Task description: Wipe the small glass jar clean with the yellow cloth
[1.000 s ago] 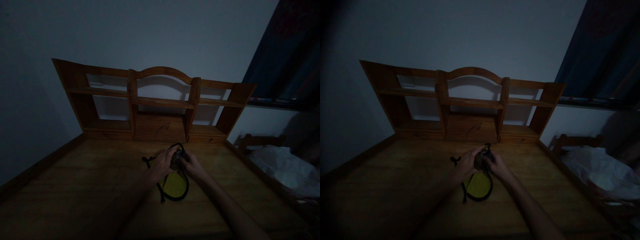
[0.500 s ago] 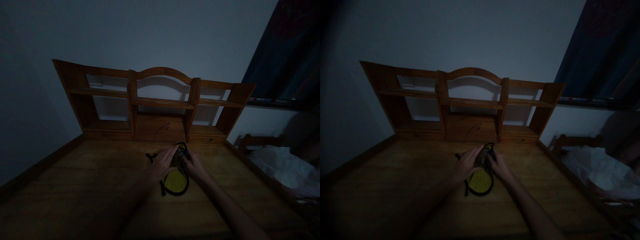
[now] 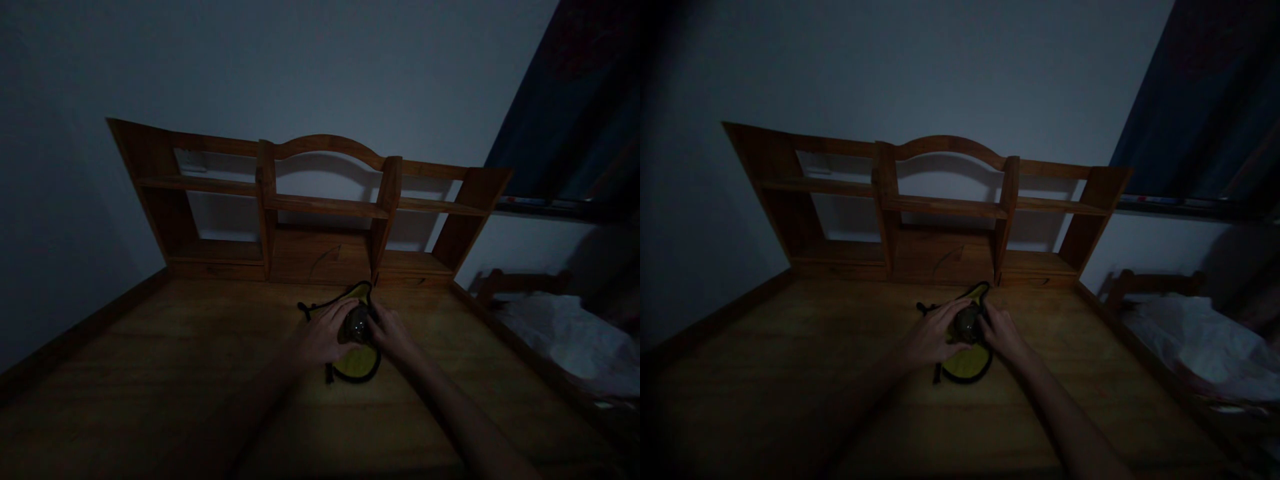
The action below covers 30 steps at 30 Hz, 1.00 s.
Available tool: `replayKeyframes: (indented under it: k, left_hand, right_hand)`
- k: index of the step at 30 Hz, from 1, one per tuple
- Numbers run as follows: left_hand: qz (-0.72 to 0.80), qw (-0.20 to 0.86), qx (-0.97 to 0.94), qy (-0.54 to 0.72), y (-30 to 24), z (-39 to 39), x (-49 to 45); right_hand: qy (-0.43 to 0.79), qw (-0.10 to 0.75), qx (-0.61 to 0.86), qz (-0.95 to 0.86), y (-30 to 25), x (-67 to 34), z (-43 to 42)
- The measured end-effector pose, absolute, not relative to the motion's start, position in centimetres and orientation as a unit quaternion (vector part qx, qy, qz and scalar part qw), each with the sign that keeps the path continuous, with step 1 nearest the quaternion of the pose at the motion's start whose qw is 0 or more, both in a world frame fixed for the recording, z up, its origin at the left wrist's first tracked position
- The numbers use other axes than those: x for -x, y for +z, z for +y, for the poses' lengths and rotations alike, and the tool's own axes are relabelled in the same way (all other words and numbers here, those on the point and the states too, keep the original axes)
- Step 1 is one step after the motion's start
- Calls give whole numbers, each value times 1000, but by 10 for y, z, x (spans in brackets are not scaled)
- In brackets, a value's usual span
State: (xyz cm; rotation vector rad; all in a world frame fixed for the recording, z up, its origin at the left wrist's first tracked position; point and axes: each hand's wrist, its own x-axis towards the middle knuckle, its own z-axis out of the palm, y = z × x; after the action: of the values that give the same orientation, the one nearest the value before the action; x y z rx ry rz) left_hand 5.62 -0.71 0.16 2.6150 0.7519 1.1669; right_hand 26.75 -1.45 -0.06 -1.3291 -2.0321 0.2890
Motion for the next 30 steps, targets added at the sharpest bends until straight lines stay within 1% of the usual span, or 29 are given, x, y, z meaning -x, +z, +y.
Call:
replayKeyframes:
  k: [8,17,21,24,26,30]
  left_hand:
    - [246,71,-893,370,9,-15,-57]
    - [305,-42,-897,318,18,-35,-61]
    - [329,-83,-895,290,16,-36,-63]
    - [314,-111,-904,269,14,-32,-62]
    - [297,-118,-908,271,14,-30,-61]
    - [285,-100,-908,290,13,-29,-59]
  right_hand:
    - [94,368,504,-776,1,-267,-18]
    - [120,427,502,-743,18,-258,-30]
    - [133,426,506,-738,20,-258,-29]
    - [111,425,508,-741,17,-259,-26]
    - [93,431,513,-737,16,-258,-25]
    - [85,430,516,-736,15,-255,-27]
